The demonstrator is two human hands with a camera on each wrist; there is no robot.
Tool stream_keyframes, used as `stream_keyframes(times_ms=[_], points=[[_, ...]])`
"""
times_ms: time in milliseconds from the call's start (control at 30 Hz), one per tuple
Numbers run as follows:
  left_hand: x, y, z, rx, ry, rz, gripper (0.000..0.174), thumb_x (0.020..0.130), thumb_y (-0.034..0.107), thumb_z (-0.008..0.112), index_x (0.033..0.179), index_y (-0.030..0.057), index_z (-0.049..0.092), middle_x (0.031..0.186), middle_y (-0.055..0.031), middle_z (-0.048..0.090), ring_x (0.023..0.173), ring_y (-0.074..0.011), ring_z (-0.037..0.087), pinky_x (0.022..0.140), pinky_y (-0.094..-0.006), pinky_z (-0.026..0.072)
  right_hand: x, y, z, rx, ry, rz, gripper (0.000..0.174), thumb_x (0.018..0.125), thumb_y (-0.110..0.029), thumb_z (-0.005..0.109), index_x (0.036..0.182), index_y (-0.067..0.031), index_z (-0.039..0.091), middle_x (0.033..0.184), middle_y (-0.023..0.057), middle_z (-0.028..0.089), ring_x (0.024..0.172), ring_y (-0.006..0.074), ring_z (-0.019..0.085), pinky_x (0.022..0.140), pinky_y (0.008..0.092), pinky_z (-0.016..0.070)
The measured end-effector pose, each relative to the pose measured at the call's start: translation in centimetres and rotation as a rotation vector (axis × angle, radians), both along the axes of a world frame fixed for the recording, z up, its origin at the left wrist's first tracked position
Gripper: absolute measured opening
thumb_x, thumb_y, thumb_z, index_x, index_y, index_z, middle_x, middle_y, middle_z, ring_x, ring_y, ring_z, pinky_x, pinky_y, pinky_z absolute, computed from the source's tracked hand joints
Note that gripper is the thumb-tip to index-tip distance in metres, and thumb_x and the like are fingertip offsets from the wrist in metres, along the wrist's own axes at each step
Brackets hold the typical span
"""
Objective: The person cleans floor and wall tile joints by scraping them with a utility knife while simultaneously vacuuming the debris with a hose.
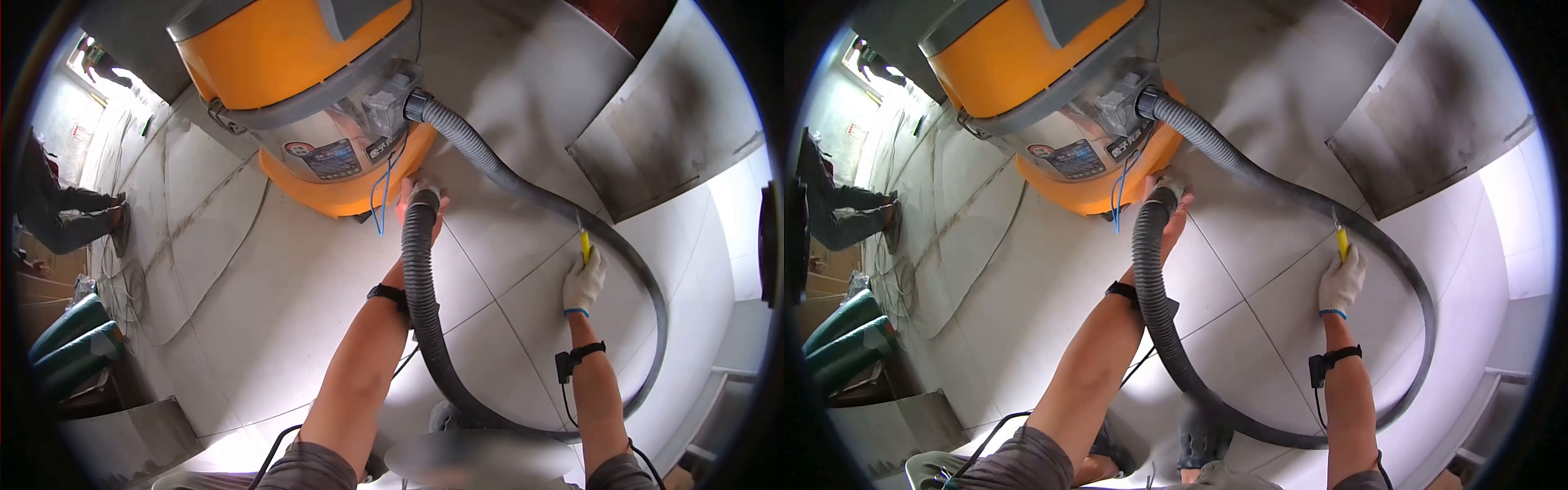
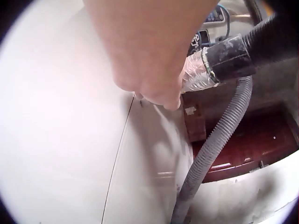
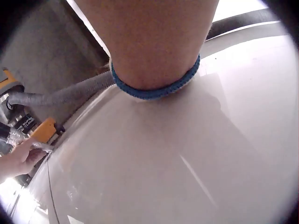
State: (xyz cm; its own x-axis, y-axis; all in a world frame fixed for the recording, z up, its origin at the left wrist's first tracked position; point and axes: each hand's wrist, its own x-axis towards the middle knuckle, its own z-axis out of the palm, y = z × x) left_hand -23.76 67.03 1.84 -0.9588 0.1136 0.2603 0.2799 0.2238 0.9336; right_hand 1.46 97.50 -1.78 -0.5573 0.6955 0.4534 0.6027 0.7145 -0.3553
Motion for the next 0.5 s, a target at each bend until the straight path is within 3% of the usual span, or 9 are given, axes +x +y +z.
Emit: stream_keyframes(times_ms=[200, 233, 333, 367, 500], points=[[-0.5, 0.4, -0.5, 0.056, 0.084, -0.027, 0.058, 0.091, 0.03, 0.088, 0.13, 0.0013, 0.057, 0.116, -0.0171, 0.074, 0.104, -0.0309, 0.072, 0.093, -0.0455, 0.0563, 0.4, 0.7, -0.6, 0.019, -0.018, 0.005, 0.037, 0.109, -0.021, 0.062, 0.143, -0.0069, 0.059, 0.133, 0.021, 0.062, 0.12, 0.0459, 0.064, 0.102, 0.0518, 0.0527], [0.6, 0.3, -0.5, 0.057, 0.078, 0.06, 0.054, 0.092, 0.026, 0.086, 0.131, 0.0034, 0.057, 0.117, -0.0188, 0.074, 0.105, -0.0322, 0.072, 0.093, -0.046, 0.0558, 0.3, 1.0, -1.2, 0.026, -0.008, 0.009, 0.037, 0.109, -0.021, 0.062, 0.143, -0.007, 0.06, 0.133, 0.0211, 0.062, 0.12, 0.046, 0.064, 0.102, 0.0517, 0.0528], [5.7, -4.5, 3.5, -0.138, -0.021, 0.052, 0.055, 0.089, 0.021, 0.088, 0.133, 0.0067, 0.057, 0.115, -0.0189, 0.073, 0.105, -0.0317, 0.071, 0.093, -0.0445, 0.0559, 0.4, 1.2, -1.7, 0.074, 0.01, 0.035, 0.037, 0.107, -0.018, 0.064, 0.142, -0.0053, 0.06, 0.132, 0.0212, 0.062, 0.119, 0.0444, 0.064, 0.101, 0.0514, 0.0527], [6.4, -6.1, 2.3, -0.065, 0.002, 0.075, 0.06, 0.078, 0.027, 0.09, 0.128, 0.0104, 0.061, 0.103, -0.0178, 0.075, 0.091, -0.039, 0.075, 0.084, -0.0434, 0.0594, 0.4, 0.8, -1.3, 0.029, 0.0, 0.026, 0.039, 0.108, -0.019, 0.064, 0.144, -0.0058, 0.06, 0.135, 0.0211, 0.062, 0.122, 0.0442, 0.064, 0.103, 0.0509, 0.0522], [12.4, -13.1, 0.4, -0.104, -0.129, 0.178, 0.063, 0.075, 0.023, 0.091, 0.129, 0.0101, 0.062, 0.1, -0.0149, 0.075, 0.089, -0.0328, 0.075, 0.085, -0.0404, 0.0599, 0.2, 0.6, -1.0, 0.007, -0.037, 0.023, 0.039, 0.108, -0.02, 0.063, 0.144, -0.0058, 0.06, 0.137, 0.0204, 0.062, 0.126, 0.0441, 0.063, 0.105, 0.0512, 0.0517]])
